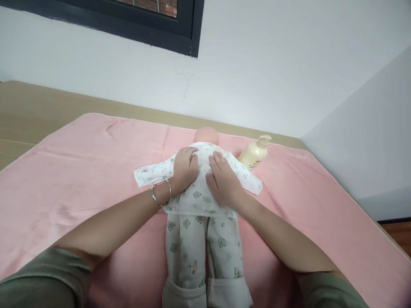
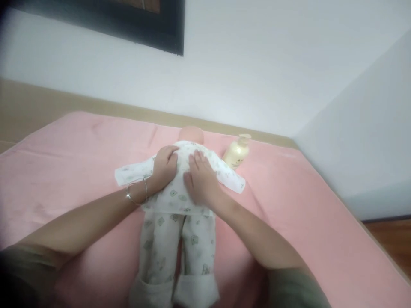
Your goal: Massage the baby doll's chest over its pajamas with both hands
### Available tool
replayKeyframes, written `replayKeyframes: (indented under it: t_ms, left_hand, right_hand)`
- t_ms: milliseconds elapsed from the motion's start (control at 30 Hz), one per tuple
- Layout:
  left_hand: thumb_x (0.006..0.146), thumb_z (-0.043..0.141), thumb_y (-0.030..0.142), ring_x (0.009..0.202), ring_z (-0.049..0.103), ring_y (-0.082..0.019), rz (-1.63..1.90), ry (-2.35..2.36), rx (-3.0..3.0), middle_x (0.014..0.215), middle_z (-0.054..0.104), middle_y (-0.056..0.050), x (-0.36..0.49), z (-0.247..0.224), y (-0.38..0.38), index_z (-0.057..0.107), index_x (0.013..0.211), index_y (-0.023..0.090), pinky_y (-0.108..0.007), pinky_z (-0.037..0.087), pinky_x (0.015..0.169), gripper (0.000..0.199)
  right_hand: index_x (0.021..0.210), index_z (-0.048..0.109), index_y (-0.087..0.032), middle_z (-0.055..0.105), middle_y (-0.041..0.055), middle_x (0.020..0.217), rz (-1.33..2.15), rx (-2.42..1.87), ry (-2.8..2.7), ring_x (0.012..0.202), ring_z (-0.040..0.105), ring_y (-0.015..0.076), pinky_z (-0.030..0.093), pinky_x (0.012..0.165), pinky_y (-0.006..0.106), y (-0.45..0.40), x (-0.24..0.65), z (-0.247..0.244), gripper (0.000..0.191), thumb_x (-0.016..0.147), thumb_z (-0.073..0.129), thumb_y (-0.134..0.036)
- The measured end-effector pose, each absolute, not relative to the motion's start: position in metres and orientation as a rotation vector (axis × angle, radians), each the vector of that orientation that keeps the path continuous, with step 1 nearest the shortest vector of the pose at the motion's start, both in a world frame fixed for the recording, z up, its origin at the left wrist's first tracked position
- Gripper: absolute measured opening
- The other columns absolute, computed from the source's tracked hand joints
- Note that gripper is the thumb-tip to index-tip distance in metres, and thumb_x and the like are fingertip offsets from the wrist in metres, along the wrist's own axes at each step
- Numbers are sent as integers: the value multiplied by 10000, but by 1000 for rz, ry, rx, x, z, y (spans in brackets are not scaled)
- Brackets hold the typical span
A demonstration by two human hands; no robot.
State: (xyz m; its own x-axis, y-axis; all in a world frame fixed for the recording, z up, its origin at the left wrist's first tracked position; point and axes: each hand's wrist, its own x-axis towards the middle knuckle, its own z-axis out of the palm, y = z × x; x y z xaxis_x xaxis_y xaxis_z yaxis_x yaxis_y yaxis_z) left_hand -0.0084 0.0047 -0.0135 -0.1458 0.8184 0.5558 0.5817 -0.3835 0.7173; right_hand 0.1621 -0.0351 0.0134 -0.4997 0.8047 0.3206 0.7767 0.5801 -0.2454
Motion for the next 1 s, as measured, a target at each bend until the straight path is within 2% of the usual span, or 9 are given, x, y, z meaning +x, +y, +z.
replayKeyframes:
  t_ms: [167,367,533,767,1000]
  left_hand:
    - [900,400,226,1089,623,-250,1514,1603,1906,1094,713,-97,-10,-14,4,663,1046,188,-432,469,1053,303]
    - [878,402,205,1099,622,-250,1501,1609,1909,1104,713,-89,-10,-15,5,663,1052,196,-430,469,1059,313]
    - [864,410,193,1106,619,-255,1507,1615,1907,1096,708,-98,-8,-14,5,665,1061,187,-431,459,1076,322]
    - [865,416,189,1105,620,-259,1517,1617,1908,1099,710,-99,-7,-13,4,659,1062,182,-438,461,1069,313]
    - [860,412,187,1083,624,-252,1538,1612,1916,1091,711,-108,-7,-14,5,659,1049,163,-418,469,1044,312]
  right_hand:
    - [1531,364,-76,369,178,1600,18,-1020,-2580,1545,218,304,223,1266,587,-58,146,22,577,989,356,-274]
    - [1518,415,-222,346,79,1625,160,-883,-2636,1554,181,296,153,1249,660,-15,169,24,516,1022,366,-351]
    - [1530,391,-192,310,105,1638,219,-855,-2581,1561,156,267,167,1260,609,1,184,17,548,1040,321,-425]
    - [1536,384,-225,335,83,1632,196,-825,-2589,1555,188,258,180,1262,596,3,186,13,549,1039,303,-443]
    - [1496,453,-204,397,100,1599,204,-902,-2572,1538,249,283,213,1247,610,-2,181,20,517,1003,393,-349]
